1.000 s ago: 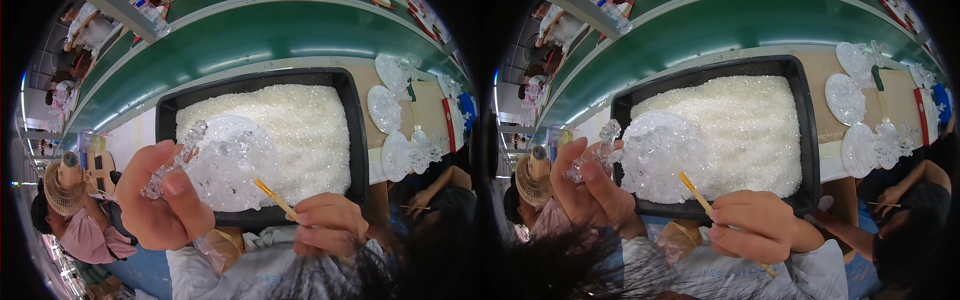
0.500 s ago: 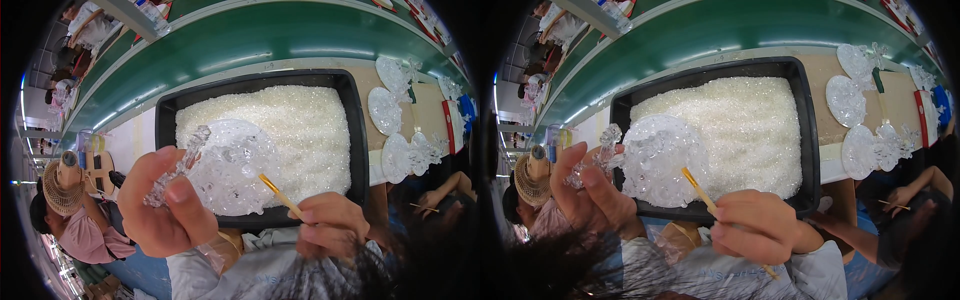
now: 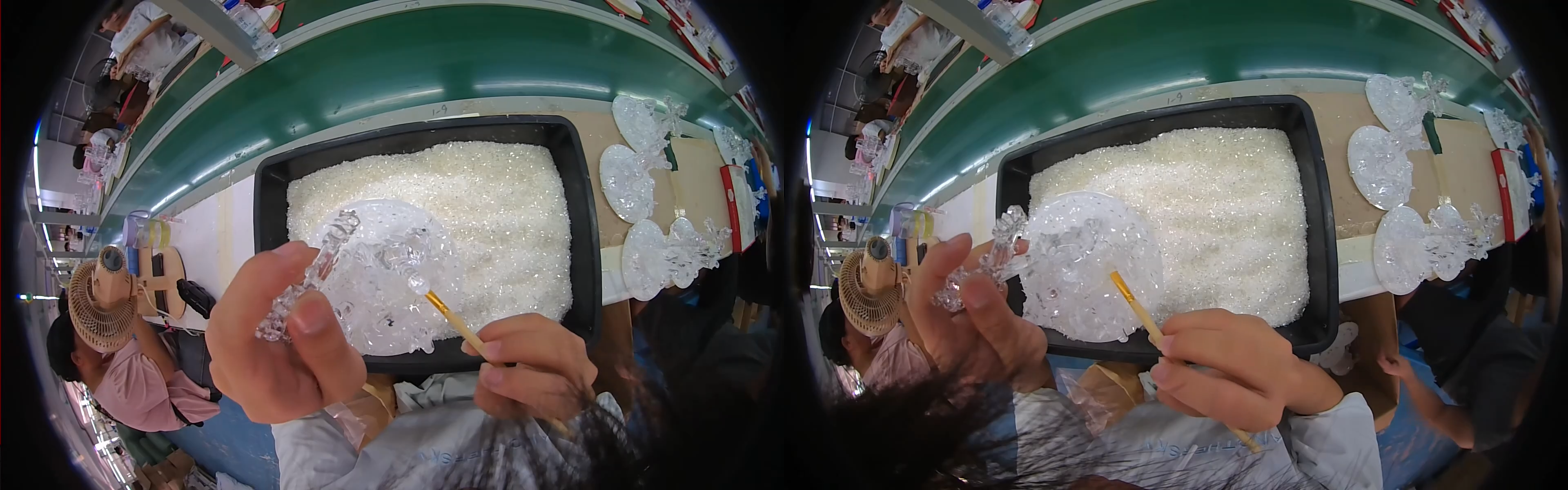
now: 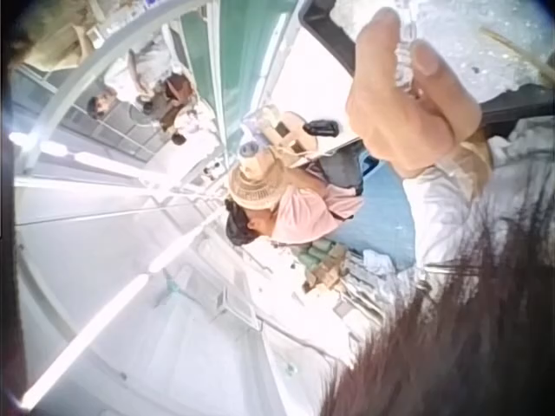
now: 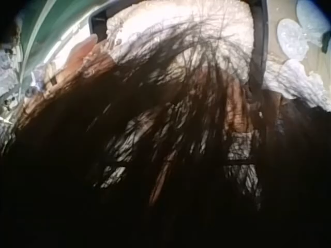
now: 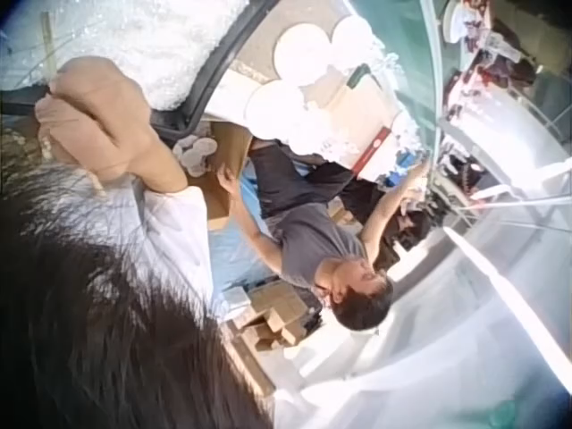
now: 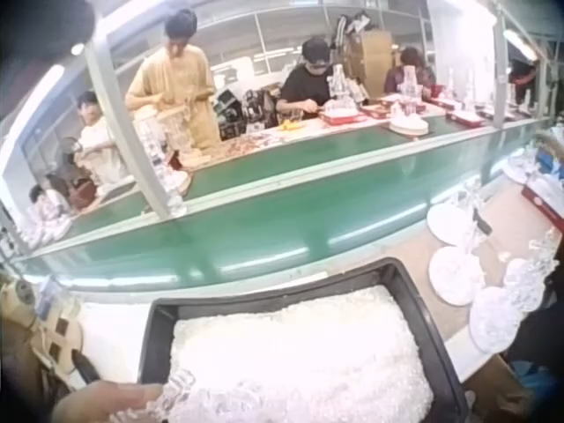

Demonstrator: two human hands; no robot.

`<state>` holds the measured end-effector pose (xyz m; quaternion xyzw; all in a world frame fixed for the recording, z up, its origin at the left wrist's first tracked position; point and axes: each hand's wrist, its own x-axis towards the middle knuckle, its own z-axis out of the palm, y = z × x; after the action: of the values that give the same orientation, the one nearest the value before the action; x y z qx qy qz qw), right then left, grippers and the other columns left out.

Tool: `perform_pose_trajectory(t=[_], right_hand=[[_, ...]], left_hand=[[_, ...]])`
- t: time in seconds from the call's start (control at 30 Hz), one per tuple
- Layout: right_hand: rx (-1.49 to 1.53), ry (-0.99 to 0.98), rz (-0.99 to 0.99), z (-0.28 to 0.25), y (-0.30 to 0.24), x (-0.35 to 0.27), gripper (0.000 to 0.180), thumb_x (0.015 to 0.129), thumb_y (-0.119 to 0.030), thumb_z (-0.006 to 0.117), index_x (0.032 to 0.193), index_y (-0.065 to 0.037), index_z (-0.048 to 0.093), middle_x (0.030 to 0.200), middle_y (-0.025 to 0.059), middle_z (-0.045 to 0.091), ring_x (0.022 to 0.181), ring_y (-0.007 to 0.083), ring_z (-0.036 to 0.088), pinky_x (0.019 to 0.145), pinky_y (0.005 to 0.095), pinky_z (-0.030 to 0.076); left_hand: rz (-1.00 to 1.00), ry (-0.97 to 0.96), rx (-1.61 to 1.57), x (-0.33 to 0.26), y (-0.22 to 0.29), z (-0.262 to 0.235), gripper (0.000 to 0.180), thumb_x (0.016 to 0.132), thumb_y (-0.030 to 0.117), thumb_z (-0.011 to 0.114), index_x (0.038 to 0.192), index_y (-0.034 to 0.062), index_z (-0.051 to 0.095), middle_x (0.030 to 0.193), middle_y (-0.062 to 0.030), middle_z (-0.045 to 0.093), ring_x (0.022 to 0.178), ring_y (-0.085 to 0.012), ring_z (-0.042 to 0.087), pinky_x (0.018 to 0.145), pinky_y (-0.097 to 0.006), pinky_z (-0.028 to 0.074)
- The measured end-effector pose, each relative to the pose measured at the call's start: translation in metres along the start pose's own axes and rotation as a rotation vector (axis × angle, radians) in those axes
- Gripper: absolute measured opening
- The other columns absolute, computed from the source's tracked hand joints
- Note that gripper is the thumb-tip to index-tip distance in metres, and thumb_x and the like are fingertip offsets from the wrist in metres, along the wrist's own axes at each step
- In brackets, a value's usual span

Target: Applying adhesive to clear plastic parts with a brush and coating them in white decorative granules at an assembly line workstation.

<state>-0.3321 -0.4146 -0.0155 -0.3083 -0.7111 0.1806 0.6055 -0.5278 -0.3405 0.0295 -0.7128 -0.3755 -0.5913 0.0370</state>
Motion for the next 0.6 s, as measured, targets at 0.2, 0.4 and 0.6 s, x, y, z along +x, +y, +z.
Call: perform_pose_trajectory(t=[0.2, 0.4, 0.6], right_hand=[[-0.015, 0.058, -0.018, 0.006, 0.003, -0.002, 0.025, 0.075, -0.001, 0.08, 0.094, 0.0, 0.064, 0.097, 0.0167, 0.062, 0.072, 0.0316, 0.07, 0.059, 0.0358, 0.06], [-0.001, 0.114, -0.045, 0.007, 0.006, -0.002, 0.025, 0.072, 0.001, 0.079, 0.093, 0.003, 0.066, 0.091, 0.0182, 0.064, 0.07, 0.0313, 0.069, 0.058, 0.0356, 0.06], [-0.017, 0.116, -0.037, 0.007, 0.006, -0.002, 0.022, 0.074, 0.001, 0.077, 0.091, 0.001, 0.064, 0.091, 0.0173, 0.064, 0.069, 0.0308, 0.07, 0.056, 0.0345, 0.059]], left_hand=[[0.08, 0.0, 0.041, 0.003, -0.002, 0.002, 0.022, 0.092, 0.006, 0.061, 0.101, -0.0142, 0.061, 0.092, -0.021, 0.069, 0.067, -0.0212, 0.067, 0.061, -0.027, 0.054], [0.043, -0.092, 0.071, 0.004, 0.003, -0.004, 0.024, 0.092, 0.008, 0.061, 0.102, -0.0135, 0.061, 0.092, -0.021, 0.069, 0.068, -0.0218, 0.067, 0.062, -0.027, 0.054], [-0.055, -0.203, 0.1, 0.009, 0.004, -0.011, 0.025, 0.094, 0.011, 0.06, 0.104, -0.0116, 0.061, 0.094, -0.0198, 0.069, 0.069, -0.021, 0.067, 0.064, -0.027, 0.053]])
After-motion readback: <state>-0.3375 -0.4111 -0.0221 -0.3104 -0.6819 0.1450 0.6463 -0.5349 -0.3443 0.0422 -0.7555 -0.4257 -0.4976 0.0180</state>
